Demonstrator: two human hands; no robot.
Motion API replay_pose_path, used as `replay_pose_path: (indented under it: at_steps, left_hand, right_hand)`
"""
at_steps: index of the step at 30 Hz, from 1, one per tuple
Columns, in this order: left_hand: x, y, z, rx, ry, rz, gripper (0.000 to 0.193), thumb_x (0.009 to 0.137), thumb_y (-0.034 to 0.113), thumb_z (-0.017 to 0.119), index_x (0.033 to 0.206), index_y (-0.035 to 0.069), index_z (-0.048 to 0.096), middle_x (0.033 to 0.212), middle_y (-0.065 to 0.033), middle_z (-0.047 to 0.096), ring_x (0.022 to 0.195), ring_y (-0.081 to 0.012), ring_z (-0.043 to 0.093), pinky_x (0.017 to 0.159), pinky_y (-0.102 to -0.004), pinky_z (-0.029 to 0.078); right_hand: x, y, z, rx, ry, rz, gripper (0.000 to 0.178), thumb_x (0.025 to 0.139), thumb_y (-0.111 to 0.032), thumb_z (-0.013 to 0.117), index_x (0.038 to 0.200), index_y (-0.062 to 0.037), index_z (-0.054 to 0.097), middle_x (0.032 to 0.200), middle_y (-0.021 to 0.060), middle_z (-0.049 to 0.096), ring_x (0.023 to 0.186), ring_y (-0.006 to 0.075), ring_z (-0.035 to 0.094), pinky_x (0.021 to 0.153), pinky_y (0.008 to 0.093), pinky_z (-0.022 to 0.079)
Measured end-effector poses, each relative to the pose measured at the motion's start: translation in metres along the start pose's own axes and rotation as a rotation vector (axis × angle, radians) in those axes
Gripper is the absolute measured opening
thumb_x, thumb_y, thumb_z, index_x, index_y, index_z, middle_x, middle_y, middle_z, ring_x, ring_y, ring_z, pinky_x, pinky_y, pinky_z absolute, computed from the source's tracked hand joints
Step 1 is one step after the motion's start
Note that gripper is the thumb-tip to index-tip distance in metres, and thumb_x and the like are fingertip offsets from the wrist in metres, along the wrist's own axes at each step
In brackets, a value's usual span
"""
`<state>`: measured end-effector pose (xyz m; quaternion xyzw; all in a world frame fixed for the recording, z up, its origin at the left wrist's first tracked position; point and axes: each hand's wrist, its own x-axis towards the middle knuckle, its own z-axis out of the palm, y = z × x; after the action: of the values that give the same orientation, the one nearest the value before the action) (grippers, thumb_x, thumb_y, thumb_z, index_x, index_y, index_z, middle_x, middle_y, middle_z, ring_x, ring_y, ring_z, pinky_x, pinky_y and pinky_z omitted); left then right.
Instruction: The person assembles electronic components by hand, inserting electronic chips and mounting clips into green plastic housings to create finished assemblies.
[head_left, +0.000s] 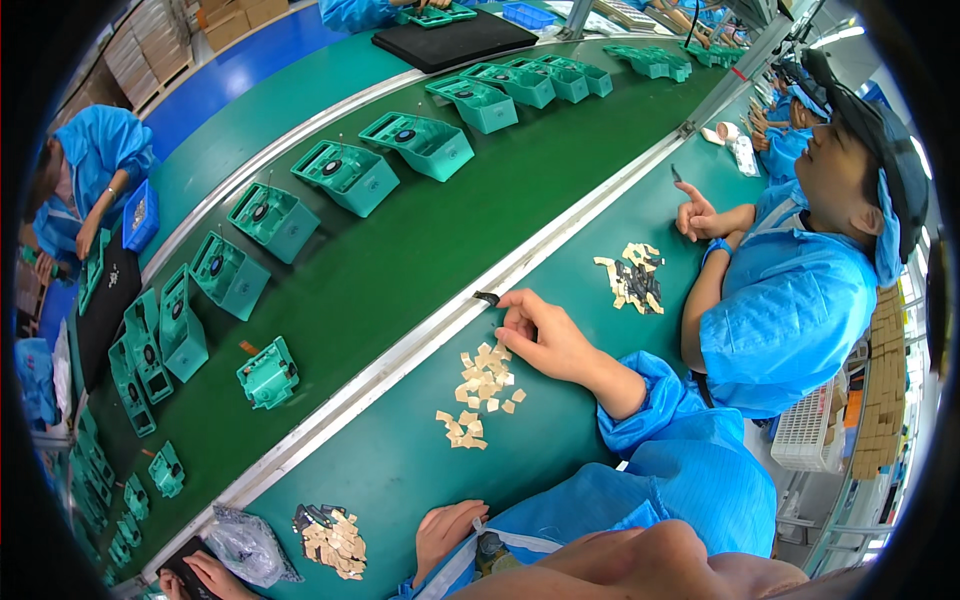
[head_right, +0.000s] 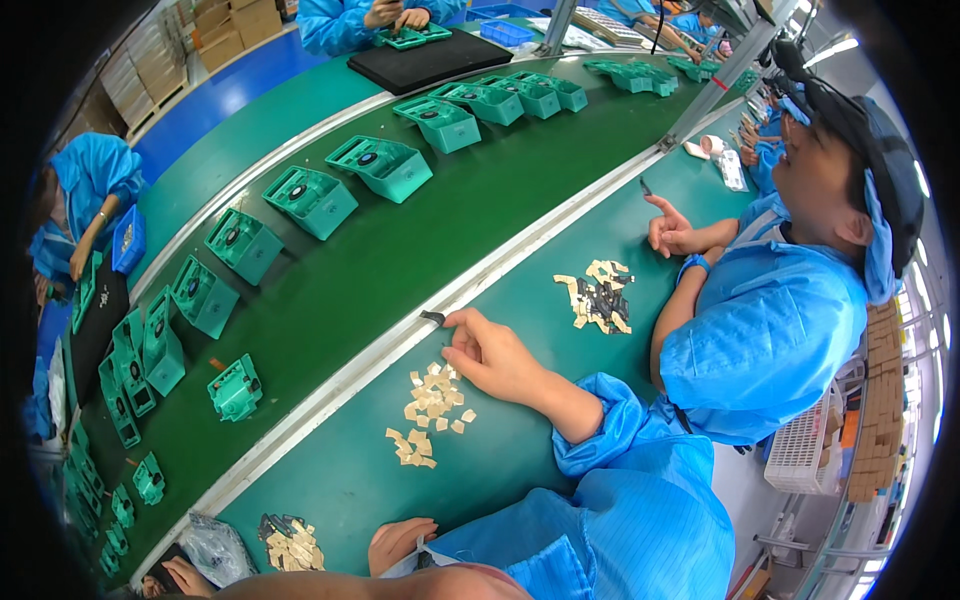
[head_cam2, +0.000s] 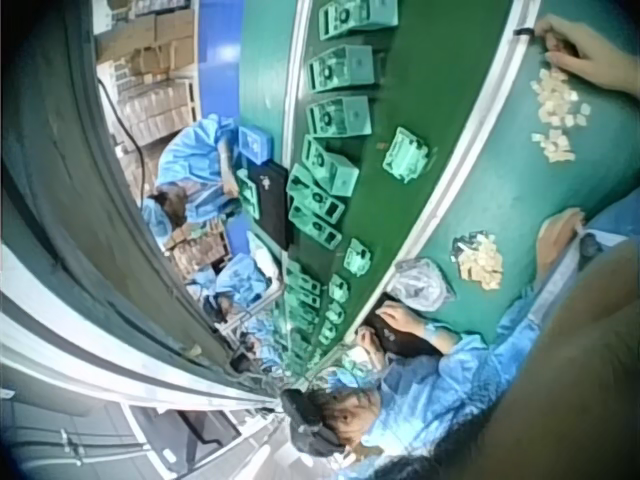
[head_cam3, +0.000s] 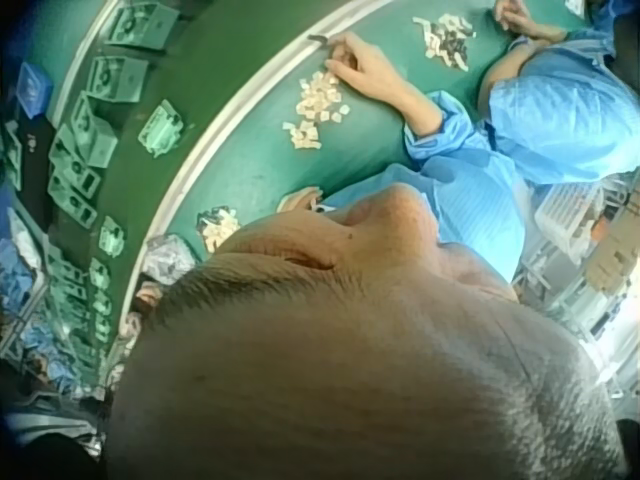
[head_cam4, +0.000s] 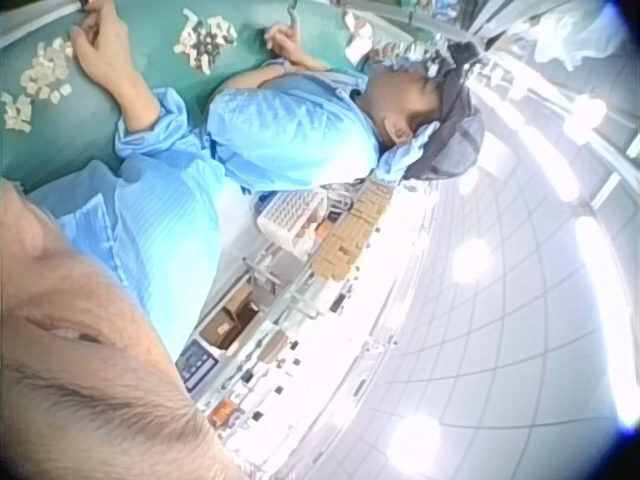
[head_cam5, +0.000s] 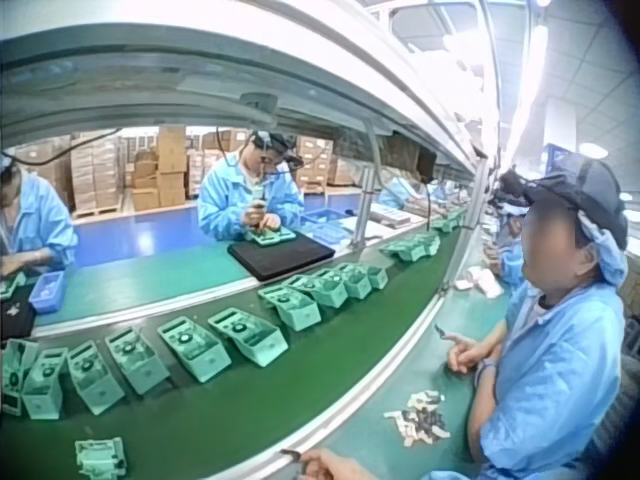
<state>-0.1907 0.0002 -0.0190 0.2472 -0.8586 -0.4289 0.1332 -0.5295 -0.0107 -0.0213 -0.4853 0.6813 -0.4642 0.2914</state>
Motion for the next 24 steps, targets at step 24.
replay_pose_path:
  at_steps: [24]
  left_hand:
    - [0.009, -0.004, 0.011, 0.002, -0.007, 0.038, 0.028, 0.077, 0.012, 0.074, 0.105, 0.008, 0.073, 0.110, -0.0026, 0.071, 0.096, -0.0170, 0.068, 0.083, -0.0311, 0.049]
  right_hand:
    - [0.004, 0.007, -0.012, -0.006, 0.004, -0.025, 0.032, 0.092, -0.010, 0.065, 0.119, -0.0015, 0.049, 0.077, 0.0037, 0.059, 0.063, 0.0114, 0.055, 0.057, 0.0271, 0.045]
